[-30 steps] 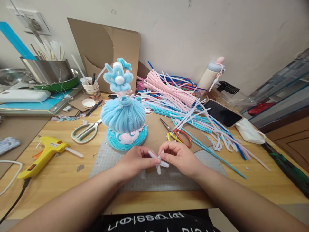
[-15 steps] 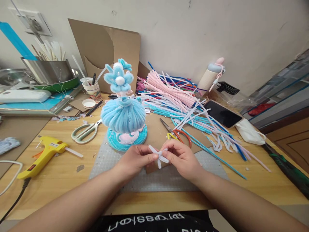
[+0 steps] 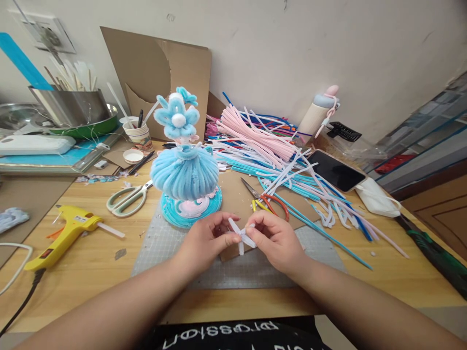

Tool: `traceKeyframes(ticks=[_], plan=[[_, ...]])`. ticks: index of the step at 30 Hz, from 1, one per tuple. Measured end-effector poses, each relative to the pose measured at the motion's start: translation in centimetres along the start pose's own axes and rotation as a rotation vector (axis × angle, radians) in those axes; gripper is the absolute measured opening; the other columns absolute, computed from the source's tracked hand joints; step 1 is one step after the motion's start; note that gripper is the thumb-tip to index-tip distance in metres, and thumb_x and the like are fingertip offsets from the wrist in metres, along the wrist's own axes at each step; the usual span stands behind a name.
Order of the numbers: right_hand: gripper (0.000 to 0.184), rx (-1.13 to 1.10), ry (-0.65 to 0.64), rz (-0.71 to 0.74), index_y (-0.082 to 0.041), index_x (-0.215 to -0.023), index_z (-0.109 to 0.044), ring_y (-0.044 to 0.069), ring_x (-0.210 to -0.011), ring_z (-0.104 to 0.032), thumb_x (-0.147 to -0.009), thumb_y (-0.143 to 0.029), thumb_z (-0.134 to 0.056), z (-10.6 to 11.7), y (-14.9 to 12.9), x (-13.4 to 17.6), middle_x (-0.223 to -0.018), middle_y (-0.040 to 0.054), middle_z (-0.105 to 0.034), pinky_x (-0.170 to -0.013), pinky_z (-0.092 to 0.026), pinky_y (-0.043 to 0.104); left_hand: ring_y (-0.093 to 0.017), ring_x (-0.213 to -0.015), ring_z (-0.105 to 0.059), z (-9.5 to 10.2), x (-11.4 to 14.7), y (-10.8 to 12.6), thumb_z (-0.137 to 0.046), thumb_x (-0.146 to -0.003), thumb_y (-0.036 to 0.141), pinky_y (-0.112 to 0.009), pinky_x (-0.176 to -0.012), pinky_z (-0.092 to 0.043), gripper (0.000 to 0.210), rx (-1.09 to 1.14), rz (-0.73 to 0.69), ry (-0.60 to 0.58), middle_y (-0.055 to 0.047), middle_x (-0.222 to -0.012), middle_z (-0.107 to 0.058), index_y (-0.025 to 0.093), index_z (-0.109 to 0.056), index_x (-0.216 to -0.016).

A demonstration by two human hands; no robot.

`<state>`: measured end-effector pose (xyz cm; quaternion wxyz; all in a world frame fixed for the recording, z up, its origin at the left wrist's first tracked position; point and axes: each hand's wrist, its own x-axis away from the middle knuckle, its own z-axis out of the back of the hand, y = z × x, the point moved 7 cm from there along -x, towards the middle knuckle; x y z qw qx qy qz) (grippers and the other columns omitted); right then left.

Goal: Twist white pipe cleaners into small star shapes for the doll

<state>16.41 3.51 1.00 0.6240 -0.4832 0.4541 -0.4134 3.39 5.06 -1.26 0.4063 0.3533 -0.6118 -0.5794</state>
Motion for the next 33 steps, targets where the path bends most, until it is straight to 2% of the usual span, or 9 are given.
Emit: traceKeyframes(ticks=[5, 12, 18, 21, 23, 25, 27, 30, 33], plan=[[0.008, -0.003, 0.028, -0.007, -0.019, -0.077, -0.053, 0.009, -0.056, -0.044, -0.084, -0.023, -0.054, 0.3, -0.2, -0.1, -0.066, -0.0029, -0.049, -0.05, -0.036, 0.021, -0.012, -0.065, -0.052, 0.5, 0.5, 0.6, -0.071, -0.073, 0.033, -0.026, -0.061, -0.04, 0.046, -0.122, -0.127, 0.062, 0.001, -0.075, -0.059, 0.019, -0.054, -0.114], [0.009, 0.005, -0.012, -0.008, -0.019, -0.076, -0.054, 0.01, -0.058, -0.046, -0.084, -0.023, -0.055, 0.1, -0.4, -0.1, -0.067, -0.0021, -0.05, -0.052, -0.038, 0.022, -0.012, -0.063, -0.05, 0.5, 0.5, 0.8, -0.069, -0.074, 0.036, -0.026, -0.059, -0.04, 0.046, -0.201, -0.136, 0.075, 0.001, -0.076, -0.058, 0.019, -0.055, -0.113], [0.013, -0.142, -0.13, -0.137, -0.018, -0.079, -0.057, 0.008, -0.057, -0.047, -0.082, -0.03, -0.06, -0.6, 0.8, -0.3, -0.069, -0.0018, -0.052, -0.052, -0.039, 0.021, -0.012, -0.062, -0.051, 0.0, 0.6, 0.9, -0.065, -0.076, 0.035, -0.025, -0.058, -0.038, 0.023, -0.246, -0.034, 0.015, 0.0, -0.071, -0.061, 0.018, -0.063, -0.092], [0.021, -0.268, -0.159, -0.205, -0.018, -0.089, -0.056, 0.007, -0.052, -0.046, -0.084, -0.038, -0.058, -0.9, 1.7, -0.4, -0.069, -0.0014, -0.054, -0.048, -0.037, 0.021, -0.013, -0.066, -0.051, 0.5, 0.4, 1.3, -0.064, -0.076, 0.032, -0.025, -0.06, -0.037, 0.016, -0.244, -0.051, 0.068, 0.0, -0.072, -0.06, 0.016, -0.063, -0.078], [0.028, -0.341, -0.143, -0.235, -0.019, -0.096, -0.052, 0.007, -0.052, -0.047, -0.083, -0.044, -0.057, -1.0, 2.0, -0.5, -0.072, -0.0012, -0.055, -0.047, -0.035, 0.021, -0.013, -0.068, -0.052, 1.2, 0.2, 1.2, -0.064, -0.076, 0.032, -0.025, -0.062, -0.037, 0.017, -0.192, -0.053, 0.138, 0.0, -0.072, -0.059, 0.016, -0.061, -0.074], [0.034, -0.334, -0.135, -0.263, -0.02, -0.096, -0.049, 0.008, -0.055, -0.048, -0.078, -0.045, -0.064, -1.3, 2.2, -0.5, -0.073, -0.0019, -0.054, -0.048, -0.035, 0.02, -0.013, -0.067, -0.052, 1.4, 0.0, 0.7, -0.065, -0.075, 0.033, -0.024, -0.061, -0.037, 0.018, -0.102, -0.019, 0.17, 0.001, -0.07, -0.059, 0.016, -0.06, -0.074], [0.036, -0.273, -0.134, -0.296, -0.02, -0.091, -0.049, 0.008, -0.057, -0.048, -0.073, -0.044, -0.069, -1.7, 2.3, -0.5, -0.071, -0.0029, -0.053, -0.049, -0.037, 0.02, -0.012, -0.065, -0.053, 1.1, -0.2, 0.1, -0.066, -0.075, 0.033, -0.024, -0.061, -0.037, 0.018, 0.013, 0.019, 0.155, 0.002, -0.068, -0.06, 0.017, -0.059, -0.075], [0.031, -0.223, -0.121, -0.316, -0.018, -0.082, -0.051, 0.008, -0.052, -0.046, -0.077, -0.046, -0.063, -2.1, 2.2, -0.5, -0.064, -0.004, -0.051, -0.048, -0.037, 0.022, -0.009, -0.055, -0.05, 0.2, -0.2, -0.5, -0.066, -0.074, 0.033, -0.022, -0.056, -0.035, 0.02, 0.175, 0.063, 0.122, 0.004, -0.06, -0.059, 0.017, -0.056, -0.072], [0.029, -0.202, -0.113, -0.301, -0.017, -0.075, -0.052, 0.007, -0.049, -0.046, -0.079, -0.044, -0.061, -2.1, 2.1, -0.5, -0.062, -0.0036, -0.053, -0.047, -0.036, 0.022, -0.007, -0.047, -0.041, -0.2, -0.2, -0.7, -0.067, -0.073, 0.035, -0.021, -0.05, -0.029, 0.023, 0.235, 0.096, 0.103, 0.006, -0.052, -0.053, 0.016, -0.055, -0.067]])
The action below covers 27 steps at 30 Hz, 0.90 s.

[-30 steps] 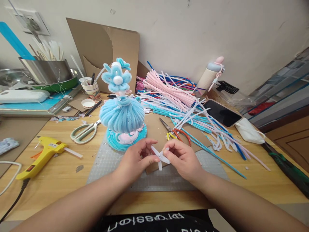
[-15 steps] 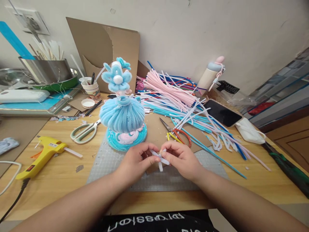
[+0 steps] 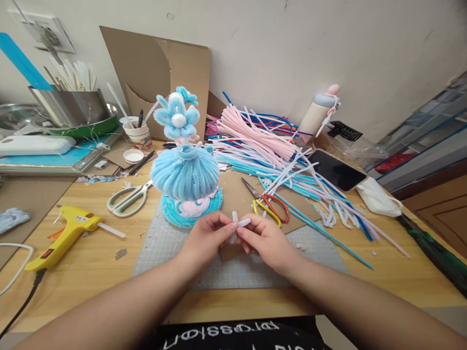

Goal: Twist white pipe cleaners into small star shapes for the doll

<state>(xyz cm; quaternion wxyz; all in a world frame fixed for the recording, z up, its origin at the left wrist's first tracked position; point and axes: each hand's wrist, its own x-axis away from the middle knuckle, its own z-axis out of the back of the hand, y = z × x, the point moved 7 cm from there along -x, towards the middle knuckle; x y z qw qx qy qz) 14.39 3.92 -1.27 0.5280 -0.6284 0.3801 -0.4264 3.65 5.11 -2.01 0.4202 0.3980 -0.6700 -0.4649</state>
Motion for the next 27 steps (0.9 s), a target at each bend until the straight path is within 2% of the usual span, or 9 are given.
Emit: traceKeyframes(ticks=[5, 8, 11, 14, 16, 18, 23, 27], plan=[[0.025, 0.008, 0.044, -0.007, -0.016, -0.072, -0.054, 0.007, -0.047, -0.045, -0.08, -0.039, -0.061, 0.7, 0.2, 0.0, -0.06, -0.0034, -0.054, -0.046, -0.035, 0.021, -0.008, -0.05, -0.043, 0.0, 0.1, -0.1, -0.063, -0.075, 0.041, -0.022, -0.051, -0.031, 0.029, 0.015, 0.049, -0.012, 0.003, -0.053, -0.053, 0.014, -0.059, -0.064], [0.022, -0.032, 0.051, -0.022, -0.016, -0.073, -0.055, 0.007, -0.046, -0.045, -0.08, -0.036, -0.061, 1.0, 0.4, 0.0, -0.061, -0.003, -0.056, -0.046, -0.034, 0.021, -0.01, -0.052, -0.044, 0.3, 0.1, 0.0, -0.058, -0.077, 0.045, -0.023, -0.052, -0.033, 0.032, 0.027, 0.063, 0.016, 0.001, -0.057, -0.055, 0.013, -0.063, -0.073], [0.021, -0.112, 0.046, -0.035, -0.016, -0.074, -0.055, 0.006, -0.045, -0.044, -0.08, -0.035, -0.062, 1.2, 0.7, -0.1, -0.059, -0.0033, -0.056, -0.044, -0.032, 0.02, -0.009, -0.051, -0.044, 0.8, 0.0, 0.2, -0.064, -0.073, 0.043, -0.023, -0.051, -0.032, 0.03, -0.016, 0.04, 0.07, 0.002, -0.059, -0.056, 0.014, -0.062, -0.079], [0.021, -0.167, 0.036, -0.051, -0.016, -0.072, -0.055, 0.006, -0.045, -0.044, -0.079, -0.034, -0.063, 1.4, 0.7, -0.1, -0.057, -0.0041, -0.054, -0.043, -0.031, 0.02, -0.007, -0.044, -0.037, 1.1, 0.0, 0.4, -0.07, -0.069, 0.039, -0.021, -0.047, -0.026, 0.03, -0.022, 0.015, 0.105, 0.006, -0.046, -0.047, 0.016, -0.053, -0.063], [0.021, -0.176, 0.023, -0.061, -0.016, -0.071, -0.055, 0.006, -0.044, -0.043, -0.078, -0.033, -0.064, 1.4, 0.6, -0.1, -0.057, -0.0044, -0.054, -0.042, -0.03, 0.019, -0.006, -0.039, -0.033, 1.1, 0.1, 0.3, -0.063, -0.074, 0.045, -0.022, -0.044, -0.024, 0.041, 0.046, 0.022, 0.11, 0.007, -0.041, -0.04, 0.017, -0.043, -0.052], [0.022, -0.153, 0.007, -0.07, -0.015, -0.07, -0.055, 0.005, -0.043, -0.042, -0.078, -0.034, -0.064, 1.2, 0.5, 0.0, -0.056, -0.0045, -0.054, -0.042, -0.03, 0.02, -0.006, -0.039, -0.034, 0.9, 0.1, 0.3, -0.057, -0.078, 0.049, -0.022, -0.043, -0.025, 0.044, 0.102, 0.041, 0.102, 0.005, -0.044, -0.041, 0.017, -0.043, -0.051], [0.023, -0.088, 0.002, -0.083, -0.015, -0.071, -0.054, 0.005, -0.042, -0.042, -0.078, -0.035, -0.063, 1.1, 0.6, 0.1, -0.056, -0.0046, -0.054, -0.042, -0.029, 0.02, -0.007, -0.05, -0.041, 0.5, 0.1, 0.1, -0.068, -0.071, 0.041, -0.02, -0.046, -0.029, 0.029, 0.147, 0.078, 0.046, 0.002, -0.063, -0.055, 0.014, -0.063, -0.078], [0.021, -0.124, 0.067, -0.057, -0.016, -0.072, -0.054, 0.005, -0.042, -0.043, -0.079, -0.034, -0.062, 2.2, 0.7, -0.1, -0.056, -0.0049, -0.054, -0.042, -0.029, 0.02, -0.006, -0.052, -0.041, 0.4, 0.0, -0.4, -0.069, -0.072, 0.036, -0.019, -0.045, -0.027, 0.027, 0.288, 0.135, -0.001, 0.0, -0.066, -0.055, 0.01, -0.067, -0.082]])
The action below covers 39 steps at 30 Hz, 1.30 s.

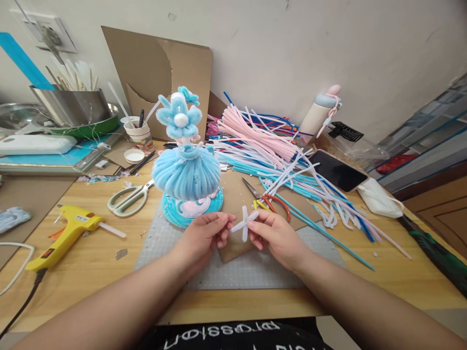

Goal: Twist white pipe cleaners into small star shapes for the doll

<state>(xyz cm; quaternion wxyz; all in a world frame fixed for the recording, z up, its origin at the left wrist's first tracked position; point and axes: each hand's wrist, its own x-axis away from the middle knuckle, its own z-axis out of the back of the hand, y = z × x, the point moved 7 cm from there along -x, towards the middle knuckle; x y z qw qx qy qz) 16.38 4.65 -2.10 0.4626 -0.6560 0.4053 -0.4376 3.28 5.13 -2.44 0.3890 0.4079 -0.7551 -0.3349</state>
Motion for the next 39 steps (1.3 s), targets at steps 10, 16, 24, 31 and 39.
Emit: traceKeyframes(ticks=[10, 16, 24, 31, 39], plan=[[0.024, 0.033, 0.059, 0.018, -0.017, -0.07, -0.053, 0.006, -0.044, -0.042, -0.078, -0.036, -0.063, 1.5, -0.6, -0.3, -0.057, -0.0044, -0.052, -0.042, -0.029, 0.021, -0.005, -0.046, -0.038, -0.4, 0.3, -0.1, -0.073, -0.068, 0.037, -0.019, -0.045, -0.026, 0.029, -0.081, 0.02, -0.069, 0.005, -0.051, -0.048, 0.014, -0.055, -0.062], [0.023, 0.054, 0.07, 0.013, -0.017, -0.071, -0.052, 0.006, -0.043, -0.042, -0.079, -0.036, -0.062, 2.1, -0.5, -0.6, -0.057, -0.0048, -0.052, -0.042, -0.028, 0.02, -0.007, -0.047, -0.047, 0.1, 0.2, -0.2, -0.07, -0.07, 0.037, -0.021, -0.049, -0.035, 0.026, -0.2, 0.027, -0.026, 0.002, -0.056, -0.056, 0.013, -0.06, -0.066], [0.023, 0.047, 0.11, 0.011, -0.017, -0.07, -0.052, 0.005, -0.043, -0.042, -0.078, -0.035, -0.063, 2.7, -0.9, -0.6, -0.056, -0.0052, -0.052, -0.042, -0.027, 0.02, -0.009, -0.04, -0.045, -0.3, 0.6, 0.5, -0.068, -0.07, 0.04, -0.022, -0.045, -0.036, 0.031, -0.382, -0.042, -0.035, 0.006, -0.044, -0.052, 0.018, -0.047, -0.06], [0.022, -0.003, 0.135, 0.028, -0.016, -0.071, -0.052, 0.006, -0.044, -0.041, -0.079, -0.034, -0.063, 3.2, -1.2, -0.8, -0.056, -0.0046, -0.05, -0.042, -0.026, 0.02, -0.018, -0.068, -0.056, -2.0, 2.4, 2.3, -0.031, -0.093, 0.042, -0.032, -0.067, -0.042, 0.048, -1.206, -0.416, -0.101, -0.006, -0.066, -0.061, 0.017, -0.063, -0.066], [0.022, -0.047, 0.158, 0.057, -0.016, -0.07, -0.051, 0.005, -0.044, -0.04, -0.079, -0.033, -0.062, 3.4, -1.7, -0.8, -0.056, -0.0048, -0.049, -0.043, -0.024, 0.02, -0.021, -0.084, -0.054, -3.3, 3.3, 0.4, -0.033, -0.094, 0.029, -0.036, -0.078, -0.044, 0.035, -1.697, -0.414, -0.267, -0.007, -0.087, -0.06, 0.017, -0.064, -0.105]])
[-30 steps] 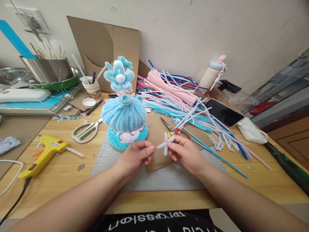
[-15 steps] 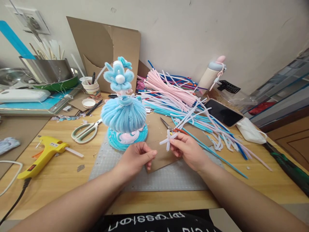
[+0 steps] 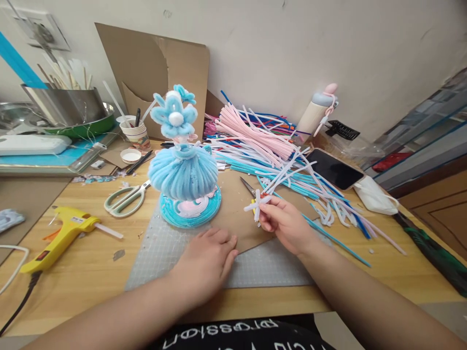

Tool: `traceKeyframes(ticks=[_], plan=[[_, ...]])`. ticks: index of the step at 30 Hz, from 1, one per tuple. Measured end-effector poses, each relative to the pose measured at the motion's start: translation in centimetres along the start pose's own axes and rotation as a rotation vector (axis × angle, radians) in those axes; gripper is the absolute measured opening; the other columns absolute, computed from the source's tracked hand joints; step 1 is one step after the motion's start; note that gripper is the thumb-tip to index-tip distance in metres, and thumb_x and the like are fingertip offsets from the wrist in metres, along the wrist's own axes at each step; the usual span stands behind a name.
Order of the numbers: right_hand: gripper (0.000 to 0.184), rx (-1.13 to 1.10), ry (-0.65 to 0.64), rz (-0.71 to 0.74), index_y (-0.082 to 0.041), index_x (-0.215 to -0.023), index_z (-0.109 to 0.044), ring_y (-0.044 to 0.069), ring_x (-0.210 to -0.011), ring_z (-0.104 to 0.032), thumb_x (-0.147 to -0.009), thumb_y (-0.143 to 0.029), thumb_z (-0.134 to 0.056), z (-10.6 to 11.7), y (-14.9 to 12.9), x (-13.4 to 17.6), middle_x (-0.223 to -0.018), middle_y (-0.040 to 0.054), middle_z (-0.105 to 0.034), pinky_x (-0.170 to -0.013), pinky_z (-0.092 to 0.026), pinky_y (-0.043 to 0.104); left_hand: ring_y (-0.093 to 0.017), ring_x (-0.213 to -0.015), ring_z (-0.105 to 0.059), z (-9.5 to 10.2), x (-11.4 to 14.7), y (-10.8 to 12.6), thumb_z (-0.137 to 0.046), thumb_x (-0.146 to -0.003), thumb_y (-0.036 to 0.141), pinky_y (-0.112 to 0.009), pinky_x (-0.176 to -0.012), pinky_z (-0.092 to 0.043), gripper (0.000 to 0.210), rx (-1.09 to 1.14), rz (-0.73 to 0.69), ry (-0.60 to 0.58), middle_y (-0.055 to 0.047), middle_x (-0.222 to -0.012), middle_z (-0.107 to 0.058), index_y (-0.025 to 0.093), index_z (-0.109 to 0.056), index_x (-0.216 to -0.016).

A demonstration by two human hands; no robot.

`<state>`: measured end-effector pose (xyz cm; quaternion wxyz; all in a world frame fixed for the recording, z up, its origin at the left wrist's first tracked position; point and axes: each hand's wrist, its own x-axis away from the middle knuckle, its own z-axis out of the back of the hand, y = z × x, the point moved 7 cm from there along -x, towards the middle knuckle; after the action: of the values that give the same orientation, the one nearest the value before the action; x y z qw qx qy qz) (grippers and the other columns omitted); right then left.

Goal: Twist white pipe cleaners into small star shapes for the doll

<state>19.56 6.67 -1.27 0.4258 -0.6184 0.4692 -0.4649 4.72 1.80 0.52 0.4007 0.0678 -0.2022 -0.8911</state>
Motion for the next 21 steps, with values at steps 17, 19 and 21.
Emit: traceKeyframes(ticks=[17, 19, 21], plan=[[0.024, 0.157, -0.05, -0.075, -0.017, -0.069, -0.048, 0.005, -0.041, -0.042, -0.077, -0.035, -0.061, -0.9, 1.6, -0.1, -0.055, -0.0056, -0.052, -0.04, -0.026, 0.018, -0.022, -0.085, -0.053, 0.3, 0.5, -0.2, -0.043, -0.088, 0.025, -0.036, -0.074, -0.043, 0.031, 0.019, -0.016, -0.059, -0.006, -0.089, -0.057, 0.025, -0.065, -0.109], [0.025, 0.219, -0.087, -0.105, -0.017, -0.07, -0.05, 0.004, -0.04, -0.042, -0.076, -0.038, -0.061, -1.2, 1.9, 0.0, -0.055, -0.0056, -0.052, -0.039, -0.027, 0.018, -0.019, -0.081, -0.053, 0.5, 0.7, 0.1, -0.047, -0.085, 0.025, -0.032, -0.071, -0.042, 0.024, 0.104, -0.027, -0.057, -0.003, -0.084, -0.056, 0.027, -0.07, -0.092], [0.026, 0.29, -0.144, -0.128, -0.016, -0.071, -0.052, 0.005, -0.038, -0.041, -0.076, -0.04, -0.061, -1.6, 2.2, 0.0, -0.053, -0.0057, -0.052, -0.038, -0.027, 0.018, -0.015, -0.071, -0.053, 0.5, 0.7, 0.2, -0.047, -0.086, 0.025, -0.028, -0.065, -0.04, 0.026, 0.206, -0.003, -0.031, -0.001, -0.073, -0.055, 0.02, -0.067, -0.069]])
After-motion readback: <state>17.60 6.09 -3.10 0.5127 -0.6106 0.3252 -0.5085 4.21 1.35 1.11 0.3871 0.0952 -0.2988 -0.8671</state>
